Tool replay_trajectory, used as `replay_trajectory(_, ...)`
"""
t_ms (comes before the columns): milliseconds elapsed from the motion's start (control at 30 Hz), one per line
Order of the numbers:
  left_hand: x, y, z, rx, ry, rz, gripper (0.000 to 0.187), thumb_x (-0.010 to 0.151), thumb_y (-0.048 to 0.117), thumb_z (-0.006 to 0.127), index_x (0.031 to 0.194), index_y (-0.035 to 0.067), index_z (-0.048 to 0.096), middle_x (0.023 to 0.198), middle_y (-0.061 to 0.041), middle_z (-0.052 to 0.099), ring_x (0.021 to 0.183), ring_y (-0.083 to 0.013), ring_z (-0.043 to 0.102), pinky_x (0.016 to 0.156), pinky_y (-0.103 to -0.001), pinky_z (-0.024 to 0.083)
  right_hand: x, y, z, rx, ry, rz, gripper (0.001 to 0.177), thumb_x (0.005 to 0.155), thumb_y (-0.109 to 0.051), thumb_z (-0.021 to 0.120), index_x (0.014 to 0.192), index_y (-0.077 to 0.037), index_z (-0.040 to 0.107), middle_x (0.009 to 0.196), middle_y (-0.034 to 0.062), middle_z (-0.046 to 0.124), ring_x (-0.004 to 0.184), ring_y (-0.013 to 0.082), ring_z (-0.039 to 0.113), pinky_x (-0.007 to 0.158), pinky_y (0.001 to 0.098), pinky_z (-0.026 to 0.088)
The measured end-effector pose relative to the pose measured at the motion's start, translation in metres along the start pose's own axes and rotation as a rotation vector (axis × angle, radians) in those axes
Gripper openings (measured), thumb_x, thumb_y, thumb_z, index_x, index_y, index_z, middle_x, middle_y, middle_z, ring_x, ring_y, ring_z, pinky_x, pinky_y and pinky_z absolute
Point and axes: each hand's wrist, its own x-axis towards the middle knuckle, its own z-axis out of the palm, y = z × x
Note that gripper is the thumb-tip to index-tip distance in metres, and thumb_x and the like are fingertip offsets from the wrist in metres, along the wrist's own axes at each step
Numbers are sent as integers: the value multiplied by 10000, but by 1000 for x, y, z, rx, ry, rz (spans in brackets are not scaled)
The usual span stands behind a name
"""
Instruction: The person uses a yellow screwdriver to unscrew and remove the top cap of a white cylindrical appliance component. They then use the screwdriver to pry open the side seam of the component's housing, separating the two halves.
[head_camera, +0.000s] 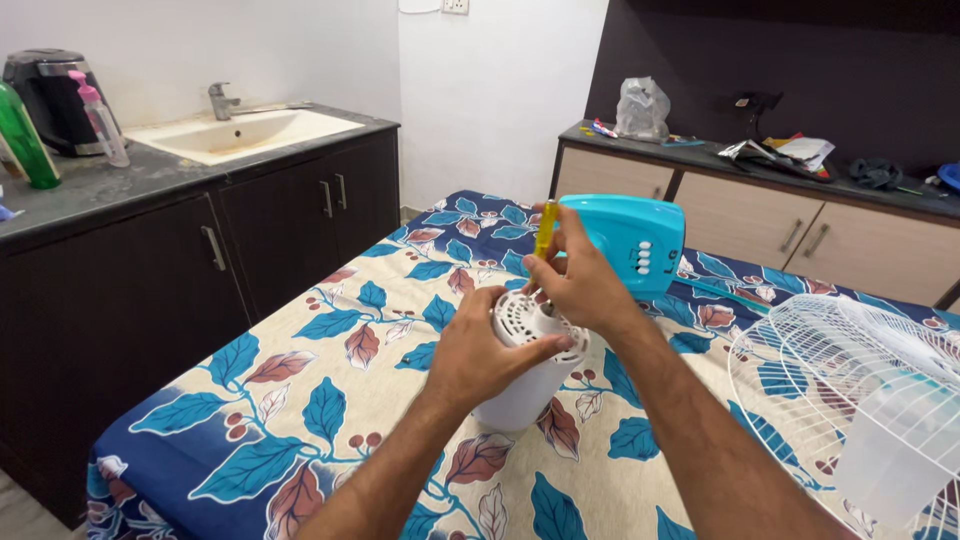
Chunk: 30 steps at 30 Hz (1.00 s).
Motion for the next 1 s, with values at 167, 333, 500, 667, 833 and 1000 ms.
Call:
replay_trajectory(167, -4, -6, 0, -289, -133, 187, 1255, 588, 624, 893, 1504, -51, 363, 1343, -287, 583, 1241, -371, 652, 1008, -447, 569, -10, -14, -10, 27, 12, 43, 755, 945, -67, 625, 1533, -179, 166, 998, 170, 662, 758, 228, 767, 583, 342, 636)
replay_trajectory(333, 2, -9, -2, -251, -260, 138, 1260, 566, 588, 891, 1531, -12, 346, 1312, -284, 635, 1220, -363, 685, 1045, -440, 553, -6, -25, -25, -94, -61, 121, 550, 972, -114, 636, 1429, -154, 332, 1033, 204, 710, 806, 249, 802, 600, 343, 637)
replay_trajectory(500, 5, -7, -8, -262, -319, 159, 1250, 557, 558, 900, 1546, 22, 355, 1300, -277, 653, 1222, -365, 680, 1069, -452, 529, -9, -25, -42, -111, -142, 109, 454, 988, -120, 617, 1381, -104, 390, 1039, 230, 758, 824, 268, 806, 640, 352, 654)
replay_trajectory(667, 13, -16, -14, -232, -385, 140, 1287, 539, 566, 899, 1561, 49, 313, 1308, -264, 648, 1234, -366, 666, 1081, -455, 512, -17, -16, -47, -2, -144, 79, 489, 945, -7, 516, 1374, -64, 288, 1043, 238, 739, 853, 287, 809, 751, 387, 653)
replay_trajectory(833, 17, -20, -11, -157, -368, 94, 1375, 503, 630, 896, 1575, 49, 260, 1358, -274, 594, 1279, -378, 632, 1124, -457, 491, -16, -10, -45, 108, -100, 91, 398, 918, 38, 494, 1272, -50, 334, 1024, 267, 739, 844, 321, 806, 747, 414, 640)
replay_trajectory(1000, -36, 0, 13, -117, 95, 218, 1332, 543, 570, 960, 1519, -27, 278, 1446, -285, 478, 1365, -419, 508, 1121, -514, 432, -18, 2, -42, 240, -74, 79, 312, 959, 12, 492, 1207, -60, 319, 1047, 276, 740, 868, 325, 806, 745, 397, 641)
